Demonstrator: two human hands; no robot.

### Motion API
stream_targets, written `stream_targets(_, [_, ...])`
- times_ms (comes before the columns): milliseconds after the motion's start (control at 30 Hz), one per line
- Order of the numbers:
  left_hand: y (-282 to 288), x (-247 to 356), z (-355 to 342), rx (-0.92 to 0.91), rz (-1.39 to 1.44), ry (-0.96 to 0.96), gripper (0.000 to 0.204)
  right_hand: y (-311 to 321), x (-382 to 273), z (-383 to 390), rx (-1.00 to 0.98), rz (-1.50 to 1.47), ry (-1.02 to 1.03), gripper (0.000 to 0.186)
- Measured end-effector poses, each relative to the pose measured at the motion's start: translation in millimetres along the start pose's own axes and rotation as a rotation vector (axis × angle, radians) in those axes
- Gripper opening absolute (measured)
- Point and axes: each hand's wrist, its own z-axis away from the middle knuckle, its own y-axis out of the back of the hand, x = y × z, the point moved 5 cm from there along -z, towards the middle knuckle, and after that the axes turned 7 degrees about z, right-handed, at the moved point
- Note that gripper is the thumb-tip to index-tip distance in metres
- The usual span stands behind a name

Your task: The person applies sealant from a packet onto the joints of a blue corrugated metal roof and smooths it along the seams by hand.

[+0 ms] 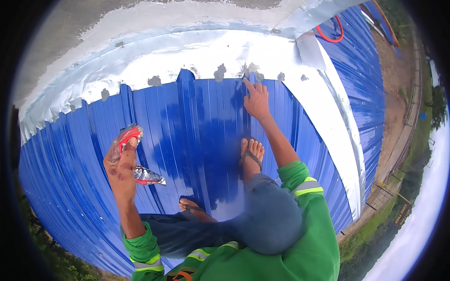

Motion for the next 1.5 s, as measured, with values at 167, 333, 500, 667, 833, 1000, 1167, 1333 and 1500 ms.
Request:
stream_targets(167, [-1,-3,3,-0.008,0.039,-0.002,0.019,-24,3,-13,0.015,0.111,0.088,0.073])
stream_targets(333, [1,-7,4,-0.021,0.06,0.032,0.019,-33,-5,-19,0.009,0.247,0.072,0.078])
stream_targets(500, [5,-11,5,0.008,-0.006,0.069,0.019,-45,-16,-19,0.052,0.437,0.04,0.077])
stream_targets(667, [3,-9,5,-0.034,-0.024,0.025,0.02,-51,-22,-14,0.037,0.559,0.036,0.075])
stream_targets(833, [4,-7,3,-0.054,-0.061,0.013,0.022,-41,-19,-6,0.024,0.33,0.112,0.069])
stream_targets(1000, [3,-6,5,-0.069,-0.093,0.026,0.025,-36,-15,-11,0.097,0.274,0.055,0.067])
stream_targets(1167, [3,-7,5,-0.082,-0.081,0.071,0.026,-37,-11,-23,0.146,0.331,0.064,0.07])
stream_targets(1333, [5,-4,6,-0.059,-0.071,0.061,0.025,-43,-13,-16,0.068,0.474,0.072,0.072])
stream_targets(1500, [5,-2,7,-0.081,-0.067,0.061,0.025,-39,-11,-10,0.121,0.421,0.034,0.072])
